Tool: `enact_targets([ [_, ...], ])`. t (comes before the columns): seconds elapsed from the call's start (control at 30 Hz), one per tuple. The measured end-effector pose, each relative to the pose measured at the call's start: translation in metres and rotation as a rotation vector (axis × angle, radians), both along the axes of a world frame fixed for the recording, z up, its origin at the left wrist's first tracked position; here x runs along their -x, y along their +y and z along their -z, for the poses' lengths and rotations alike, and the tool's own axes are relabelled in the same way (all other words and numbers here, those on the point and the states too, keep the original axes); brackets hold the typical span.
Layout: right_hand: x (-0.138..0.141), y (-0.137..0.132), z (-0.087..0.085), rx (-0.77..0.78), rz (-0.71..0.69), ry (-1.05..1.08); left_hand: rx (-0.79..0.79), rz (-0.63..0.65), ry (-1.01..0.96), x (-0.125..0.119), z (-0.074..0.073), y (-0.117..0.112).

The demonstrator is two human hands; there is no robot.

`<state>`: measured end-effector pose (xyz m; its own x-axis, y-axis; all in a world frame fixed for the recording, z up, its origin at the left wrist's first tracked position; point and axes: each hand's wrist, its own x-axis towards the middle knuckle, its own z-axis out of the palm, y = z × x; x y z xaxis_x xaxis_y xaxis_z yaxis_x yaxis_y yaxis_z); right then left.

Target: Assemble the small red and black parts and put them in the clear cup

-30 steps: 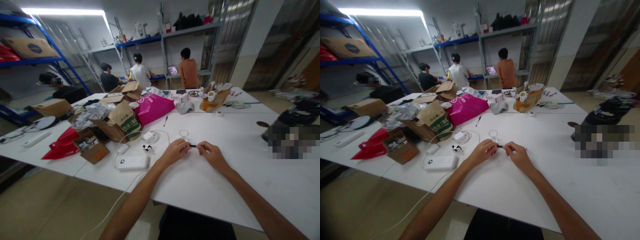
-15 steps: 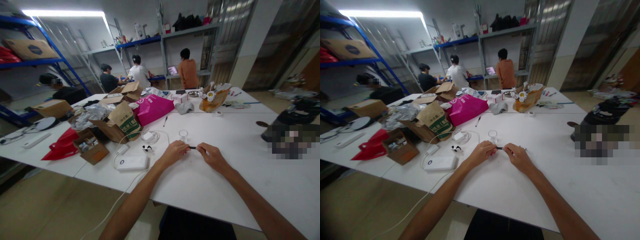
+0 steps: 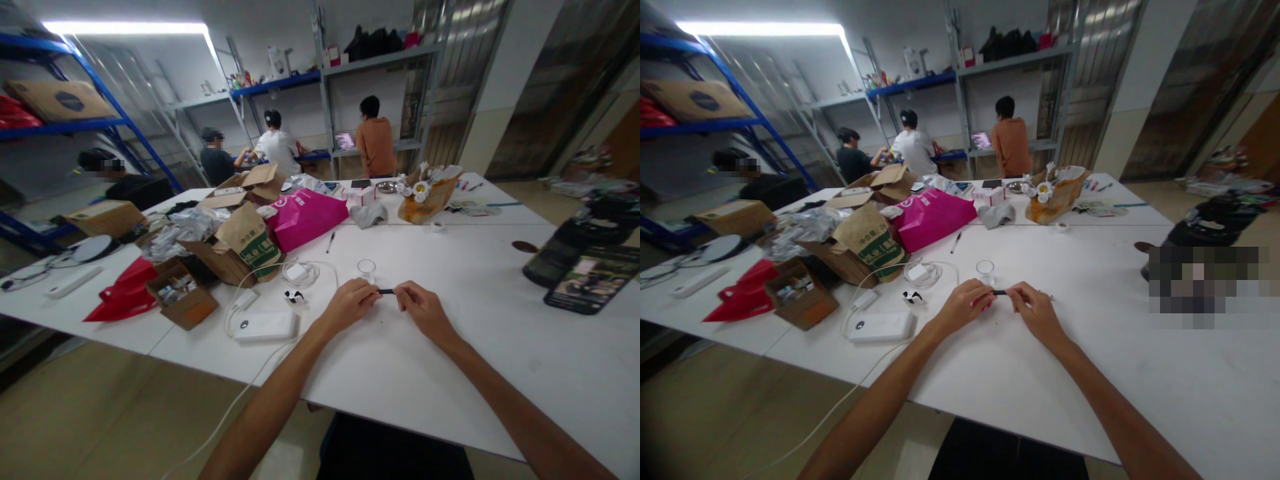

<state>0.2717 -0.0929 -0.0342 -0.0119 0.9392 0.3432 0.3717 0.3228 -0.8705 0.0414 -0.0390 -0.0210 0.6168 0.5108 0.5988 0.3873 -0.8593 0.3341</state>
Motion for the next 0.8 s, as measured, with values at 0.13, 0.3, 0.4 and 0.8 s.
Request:
enact_targets([
  [0.13,0.002,0.006,0.000,0.026,-0.041,0.314,0.006,-0.037,-0.086,0.003,-0.004,0.002],
  [0.3,-0.008,0.008,-0.014,-0.053,0.108,0.428,0.004,-0.136,-0.173,0.010,-0.009,0.006],
  [0.4,-0.014,0.006,-0.019,-0.072,0.161,0.423,0.001,-0.184,-0.198,0.013,-0.011,0.010],
  [0.8,0.009,0.050,-0.024,-0.121,0.134,0.041,0.178,-0.277,0.371,0.030,-0.012,0.016],
])
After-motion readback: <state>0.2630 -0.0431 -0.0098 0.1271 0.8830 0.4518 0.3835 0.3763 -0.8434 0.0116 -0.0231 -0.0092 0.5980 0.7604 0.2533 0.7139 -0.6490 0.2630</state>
